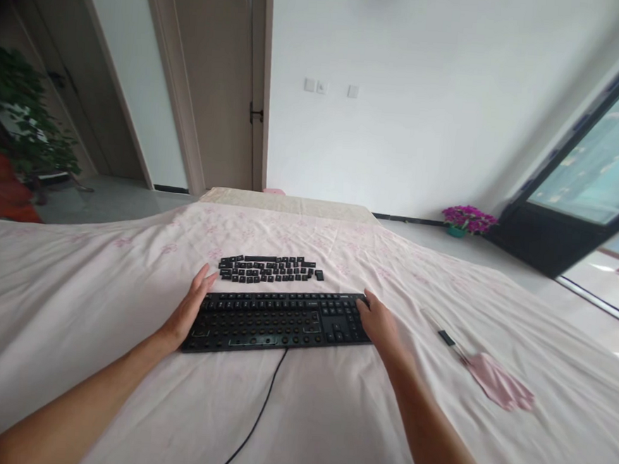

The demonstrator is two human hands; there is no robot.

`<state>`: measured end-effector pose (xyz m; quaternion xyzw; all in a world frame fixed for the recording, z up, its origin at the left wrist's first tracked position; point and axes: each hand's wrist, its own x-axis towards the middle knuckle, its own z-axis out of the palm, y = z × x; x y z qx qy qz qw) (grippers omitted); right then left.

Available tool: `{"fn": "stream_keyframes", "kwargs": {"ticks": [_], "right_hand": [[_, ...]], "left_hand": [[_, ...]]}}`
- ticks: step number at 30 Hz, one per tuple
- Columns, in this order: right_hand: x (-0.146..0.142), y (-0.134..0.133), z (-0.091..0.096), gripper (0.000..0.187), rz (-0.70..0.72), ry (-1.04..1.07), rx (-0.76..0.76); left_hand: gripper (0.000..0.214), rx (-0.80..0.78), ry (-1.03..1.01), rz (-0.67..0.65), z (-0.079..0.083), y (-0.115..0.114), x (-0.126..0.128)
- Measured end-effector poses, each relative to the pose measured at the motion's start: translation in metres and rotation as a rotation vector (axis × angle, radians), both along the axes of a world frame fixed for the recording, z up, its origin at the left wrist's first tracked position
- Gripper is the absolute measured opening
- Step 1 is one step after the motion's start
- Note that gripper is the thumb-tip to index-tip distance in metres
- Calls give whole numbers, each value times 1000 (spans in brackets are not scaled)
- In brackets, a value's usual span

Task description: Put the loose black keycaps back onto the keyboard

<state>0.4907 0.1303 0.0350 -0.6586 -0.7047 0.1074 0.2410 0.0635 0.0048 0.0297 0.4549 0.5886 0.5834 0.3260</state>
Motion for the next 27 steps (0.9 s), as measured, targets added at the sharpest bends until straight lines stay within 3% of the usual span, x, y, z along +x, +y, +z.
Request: {"fn": "stream_keyframes", "kwargs": {"ticks": [5,10,14,18,23,27], "right_hand": [[-7,4,-1,60,-43,123,-14],[4,4,-8,56,151,510,-58],[14,-2,-20,58,106,774,-2],[13,-4,-27,58,55,730,68],[13,0,-31,54,34,836,87],[14,1,-30,50,42,757,113]], "left_hand": [[67,19,-52,-8,-4,7,-4],[70,82,-168,13,-8,13,-9],[73,148,-243,70,-13,13,-12],[76,160,-282,115,-18,16,-15],[68,190,-374,215,-23,18,-16],[60,179,-236,286,-30,17,-19]]}}
